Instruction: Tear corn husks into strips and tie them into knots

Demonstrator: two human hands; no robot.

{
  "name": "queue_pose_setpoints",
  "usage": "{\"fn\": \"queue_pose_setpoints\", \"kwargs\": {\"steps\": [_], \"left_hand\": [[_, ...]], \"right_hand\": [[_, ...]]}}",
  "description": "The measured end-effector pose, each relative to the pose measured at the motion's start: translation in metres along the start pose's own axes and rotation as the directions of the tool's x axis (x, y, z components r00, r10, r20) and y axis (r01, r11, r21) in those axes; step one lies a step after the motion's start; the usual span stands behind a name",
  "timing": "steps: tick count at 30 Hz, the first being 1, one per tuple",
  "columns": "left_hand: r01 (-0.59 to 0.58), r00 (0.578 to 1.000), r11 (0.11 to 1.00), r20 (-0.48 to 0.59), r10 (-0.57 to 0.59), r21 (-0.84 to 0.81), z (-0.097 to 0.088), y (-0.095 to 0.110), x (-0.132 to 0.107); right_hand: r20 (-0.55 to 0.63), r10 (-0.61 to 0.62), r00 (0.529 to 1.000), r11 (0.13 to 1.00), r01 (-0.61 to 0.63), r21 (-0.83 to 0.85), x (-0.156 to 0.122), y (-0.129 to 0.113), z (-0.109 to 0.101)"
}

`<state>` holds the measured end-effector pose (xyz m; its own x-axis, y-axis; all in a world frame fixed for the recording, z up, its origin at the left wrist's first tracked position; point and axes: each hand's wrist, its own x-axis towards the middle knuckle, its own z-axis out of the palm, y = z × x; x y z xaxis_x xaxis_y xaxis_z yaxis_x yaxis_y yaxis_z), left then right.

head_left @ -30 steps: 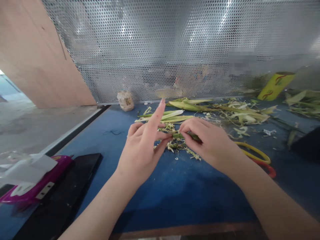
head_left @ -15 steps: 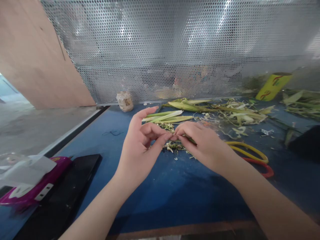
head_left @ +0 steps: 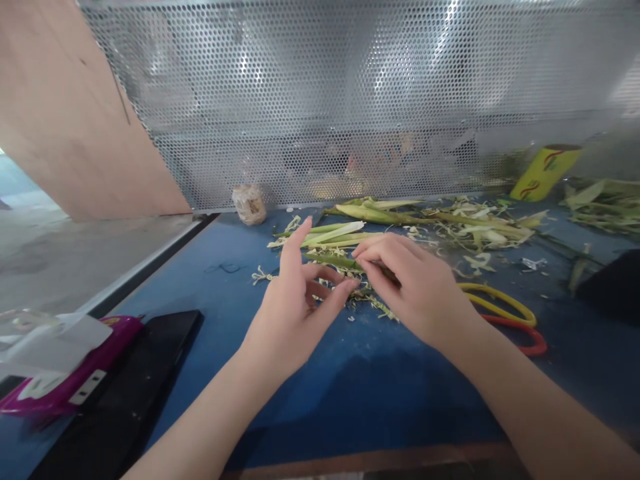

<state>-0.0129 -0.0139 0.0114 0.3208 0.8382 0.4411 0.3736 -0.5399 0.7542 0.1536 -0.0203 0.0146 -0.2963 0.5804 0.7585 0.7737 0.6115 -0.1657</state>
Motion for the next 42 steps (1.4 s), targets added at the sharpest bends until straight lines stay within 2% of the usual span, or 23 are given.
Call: {"fn": "queue_pose_setpoints", "kwargs": {"steps": [3, 10, 14, 19, 23, 26, 29, 31, 33, 35, 36, 38, 42], "left_hand": [[-0.009, 1.0, 0.997, 0.02, 0.011, -0.07, 0.002, -0.001, 0.0], [-0.2, 0.978, 0.979, 0.071, 0.196, 0.043, 0.002, 0.001, 0.0], [-0.222, 0.974, 0.974, 0.056, 0.219, 0.051, 0.003, 0.003, 0.0], [-0.209, 0.967, 0.978, 0.156, 0.203, 0.02, 0.0, 0.004, -0.003], [-0.231, 0.955, 0.973, 0.196, 0.224, 0.014, 0.002, 0.004, -0.005], [-0.246, 0.963, 0.967, 0.128, 0.236, 0.071, 0.005, 0.003, -0.007], [-0.243, 0.97, 0.968, -0.013, 0.245, 0.06, 0.004, 0.003, -0.008], [-0.315, 0.933, 0.945, -0.152, 0.325, 0.091, 0.003, 0.001, -0.007], [-0.4, 0.86, 0.892, -0.251, 0.445, 0.212, 0.001, -0.001, -0.003], [-0.453, 0.798, 0.823, -0.257, 0.546, 0.341, 0.001, -0.005, 0.001], [-0.468, 0.784, 0.797, -0.237, 0.574, 0.381, 0.0, -0.007, 0.003], [-0.488, 0.782, 0.778, -0.198, 0.591, 0.397, 0.0, -0.009, 0.005], [-0.503, 0.797, 0.795, -0.175, 0.579, 0.338, 0.001, -0.004, 0.004]], "right_hand": [[0.032, -0.03, 0.999, 1.0, 0.03, 0.002, 0.0, -0.001, 0.001], [0.085, 0.026, 0.996, 0.999, -0.029, 0.032, 0.0, 0.003, 0.0], [0.12, 0.063, 0.991, 0.998, -0.066, 0.018, -0.001, 0.003, 0.0], [0.101, 0.099, 0.99, 0.995, -0.098, -0.014, -0.002, 0.003, 0.002], [0.003, 0.146, 0.989, 0.989, -0.146, -0.03, -0.001, 0.007, 0.002], [0.01, 0.125, 0.992, 0.992, -0.125, 0.028, 0.0, 0.007, 0.0], [0.046, 0.096, 0.994, 0.993, -0.099, 0.056, -0.001, 0.005, -0.001], [0.032, 0.087, 0.996, 0.995, -0.088, 0.056, -0.001, 0.004, -0.001], [0.003, 0.071, 0.997, 0.996, -0.071, 0.051, -0.002, 0.004, -0.001], [-0.02, 0.049, 0.999, 0.998, -0.048, 0.044, -0.003, 0.003, -0.002], [-0.028, 0.036, 0.999, 0.999, -0.034, 0.041, -0.003, 0.003, -0.002], [-0.03, 0.019, 0.999, 0.999, -0.018, 0.035, -0.003, 0.001, -0.003], [-0.023, 0.016, 1.0, 0.999, -0.015, 0.028, -0.003, -0.001, -0.003]]}}
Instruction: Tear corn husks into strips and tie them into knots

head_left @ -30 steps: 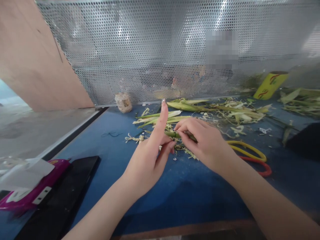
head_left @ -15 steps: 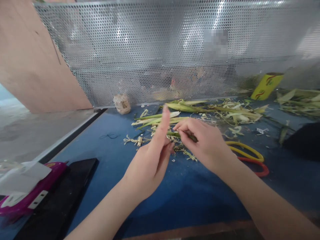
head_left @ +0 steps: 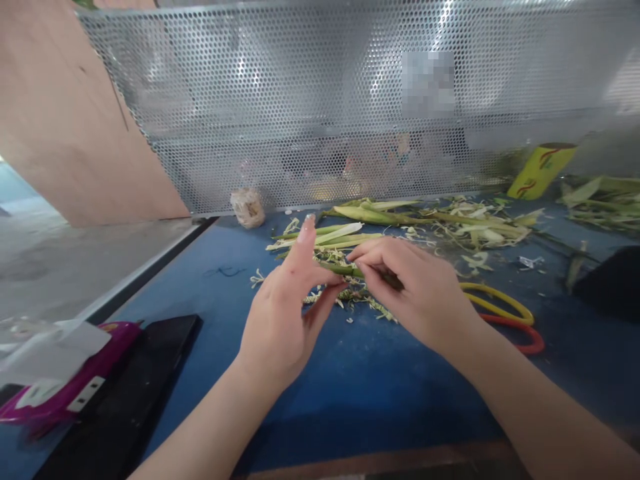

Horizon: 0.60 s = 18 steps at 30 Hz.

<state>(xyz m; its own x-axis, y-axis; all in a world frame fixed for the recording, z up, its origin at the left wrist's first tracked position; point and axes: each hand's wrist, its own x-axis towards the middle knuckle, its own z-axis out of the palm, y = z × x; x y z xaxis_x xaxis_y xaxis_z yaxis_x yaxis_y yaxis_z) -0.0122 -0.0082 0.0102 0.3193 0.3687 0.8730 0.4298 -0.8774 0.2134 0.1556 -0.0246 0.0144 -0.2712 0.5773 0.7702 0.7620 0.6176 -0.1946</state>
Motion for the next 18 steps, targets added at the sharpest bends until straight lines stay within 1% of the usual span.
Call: {"fn": "queue_pose_setpoints", "kwargs": {"steps": [3, 5, 7, 11, 14, 16, 18], "left_hand": [[-0.021, 1.0, 0.999, -0.013, 0.02, -0.047, -0.0016, 0.0063, 0.0021], [-0.012, 1.0, 0.998, -0.025, 0.011, -0.054, -0.0025, 0.0087, 0.0026], [0.014, 1.0, 0.999, 0.0, -0.014, -0.047, -0.0032, 0.0092, 0.0022], [0.074, 0.986, 0.997, 0.15, -0.074, 0.004, -0.0035, 0.0061, 0.0001], [0.126, 0.964, 0.992, 0.234, -0.124, 0.008, -0.0027, 0.0031, -0.0015], [0.156, 0.95, 0.988, 0.27, -0.154, 0.014, -0.0024, 0.002, -0.002], [0.172, 0.934, 0.985, 0.313, -0.173, 0.032, -0.0025, 0.0018, -0.0019]], "right_hand": [[0.039, 0.008, 0.999, 1.0, -0.008, -0.005, 0.0003, 0.0, 0.0002], [0.073, 0.023, 0.997, 1.0, -0.023, 0.001, 0.0007, 0.0004, 0.0003], [0.12, 0.037, 0.992, 0.999, -0.04, 0.025, 0.0015, 0.0009, 0.0001], [0.256, 0.055, 0.965, 0.995, -0.073, 0.062, 0.0044, 0.0019, -0.0014], [0.334, 0.0, 0.943, 0.998, -0.023, 0.063, 0.0057, 0.0031, -0.0016], [0.365, -0.042, 0.93, 0.998, 0.02, 0.064, 0.0053, 0.0037, -0.0007], [0.393, -0.058, 0.918, 0.997, 0.034, 0.067, 0.0041, 0.0041, 0.0005]]}}
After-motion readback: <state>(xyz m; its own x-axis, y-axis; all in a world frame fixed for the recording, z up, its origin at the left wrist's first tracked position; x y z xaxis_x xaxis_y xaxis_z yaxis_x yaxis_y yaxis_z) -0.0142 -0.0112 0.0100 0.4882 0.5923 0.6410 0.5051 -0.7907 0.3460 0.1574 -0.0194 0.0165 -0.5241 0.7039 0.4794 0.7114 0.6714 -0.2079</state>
